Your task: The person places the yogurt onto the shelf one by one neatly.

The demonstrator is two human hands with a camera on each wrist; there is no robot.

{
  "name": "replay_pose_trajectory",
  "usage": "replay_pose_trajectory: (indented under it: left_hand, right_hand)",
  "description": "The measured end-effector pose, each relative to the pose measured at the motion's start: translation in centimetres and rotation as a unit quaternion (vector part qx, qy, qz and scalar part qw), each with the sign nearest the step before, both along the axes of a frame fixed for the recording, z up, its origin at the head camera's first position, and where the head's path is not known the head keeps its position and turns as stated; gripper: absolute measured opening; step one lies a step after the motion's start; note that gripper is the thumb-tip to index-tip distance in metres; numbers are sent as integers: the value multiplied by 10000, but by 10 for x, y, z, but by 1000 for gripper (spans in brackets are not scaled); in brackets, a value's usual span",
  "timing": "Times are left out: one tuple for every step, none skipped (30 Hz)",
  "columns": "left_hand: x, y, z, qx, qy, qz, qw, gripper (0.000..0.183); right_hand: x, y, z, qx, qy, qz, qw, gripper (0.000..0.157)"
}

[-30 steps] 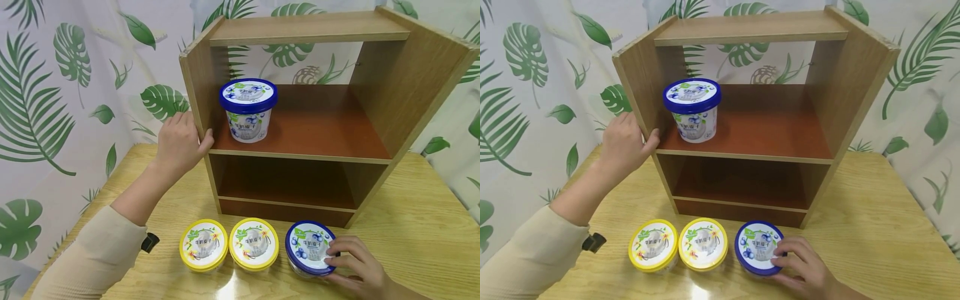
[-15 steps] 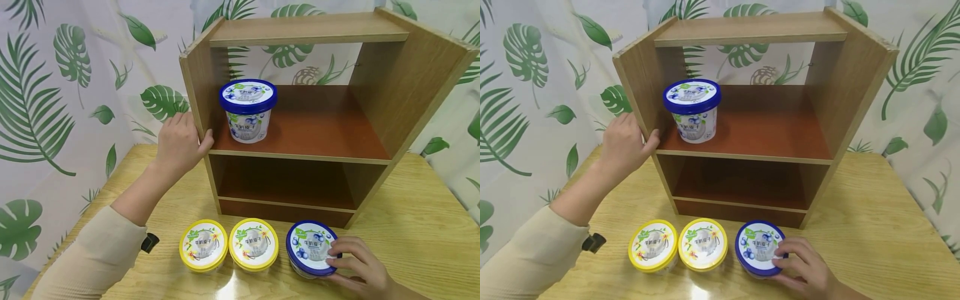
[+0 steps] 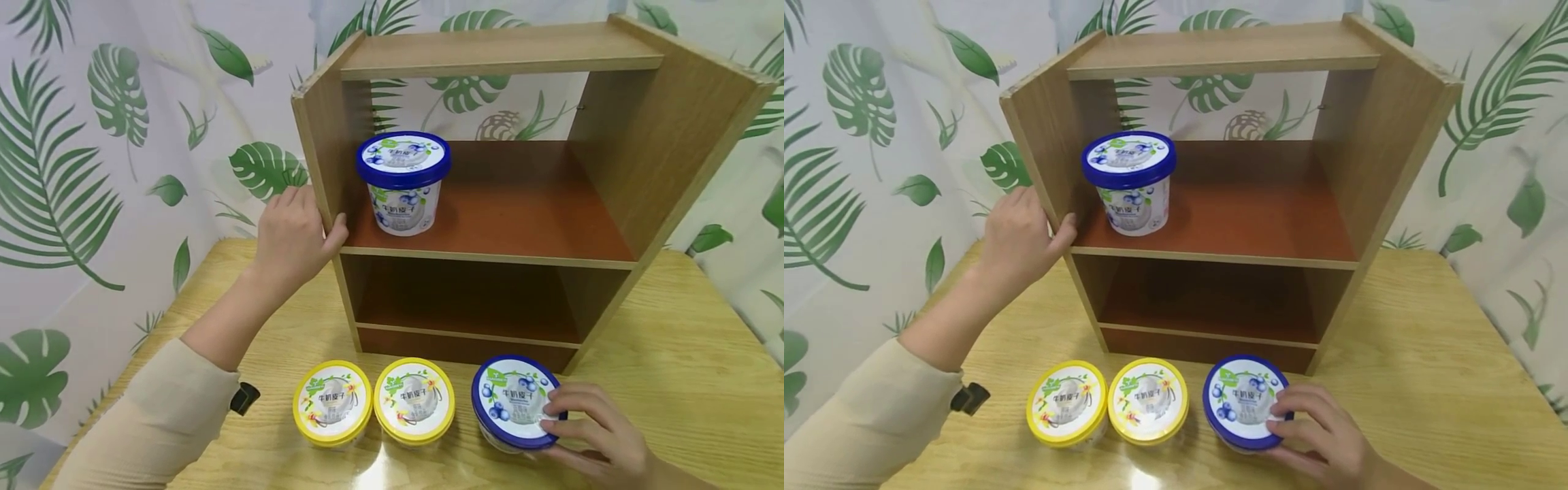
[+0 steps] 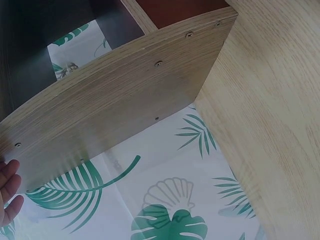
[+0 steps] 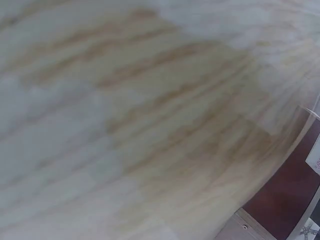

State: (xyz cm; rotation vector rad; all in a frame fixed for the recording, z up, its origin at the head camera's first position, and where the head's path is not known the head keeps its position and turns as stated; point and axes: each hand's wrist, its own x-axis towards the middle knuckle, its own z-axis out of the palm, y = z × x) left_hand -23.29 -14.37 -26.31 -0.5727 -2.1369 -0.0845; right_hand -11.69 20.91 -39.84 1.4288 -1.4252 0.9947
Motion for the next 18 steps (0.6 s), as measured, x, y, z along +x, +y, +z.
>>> replay_pose_trajectory:
  left_hand:
    - [0, 0, 0, -8, 24, 3, 10000, 33]
    - [0, 0, 0, -16, 42, 9, 10000, 33]
    - [0, -1, 0, -21, 65, 10, 10000, 33]
    - [0, -1, 0, -22, 82, 2, 10000, 33]
    - [0, -1, 0, -26, 95, 2, 10000, 33]
    - [0, -1, 0, -27, 90, 11, 10000, 33]
    - [0, 0, 1, -20, 80, 22, 10000, 33]
    - [0, 0, 1, -12, 65, 31, 10000, 33]
    - [0, 0, 1, -3, 45, 38, 10000, 33]
    - [1, 0, 1, 5, 23, 43, 10000, 33]
    - [1, -1, 1, 11, 2, 57, 10000, 33]
    - [1, 0, 1, 18, -17, 62, 10000, 34]
    - [1, 0, 1, 24, -24, 61, 10000, 33]
    - [1, 0, 0, 24, -30, 59, 10000, 33]
    - [1, 0, 0, 25, -30, 57, 10000, 33]
    - [1, 0, 0, 25, -26, 55, 10000, 34]
    - [1, 0, 0, 30, -27, 59, 10000, 34]
    - [1, 0, 0, 32, -23, 59, 10000, 34]
  right_hand:
    - [0, 0, 1, -6, -8, 17, 10000, 21]
    - [0, 0, 2, -16, -18, 41, 10000, 21]
    - [0, -1, 3, -37, -2, 67, 10000, 21]
    - [1, -1, 4, -27, -16, 57, 10000, 21]
    - [1, 0, 5, -23, -14, 65, 10000, 21]
    - [1, 0, 6, -8, -42, 64, 10000, 21]
    - [1, 0, 6, 5, -85, 55, 9999, 22]
    - [2, 0, 7, 17, -130, 50, 9999, 22]
    - [2, 0, 8, 35, -159, 34, 9999, 22]
    - [2, 1, 9, 61, -196, 13, 9998, 22]
    - [2, 1, 10, 65, -220, 15, 9997, 22]
    - [2, 1, 11, 79, -246, -2, 9997, 22]
    - [2, 1, 12, 84, -245, -16, 9997, 22]
    - [2, 1, 13, 91, -234, -30, 9997, 22]
    - [3, 1, 14, 104, -224, -44, 9997, 22]
    - [3, 1, 15, 126, -224, -56, 9997, 22]
    - [3, 2, 16, 159, -230, -63, 9996, 22]
    - [3, 2, 17, 206, -215, -80, 9995, 22]
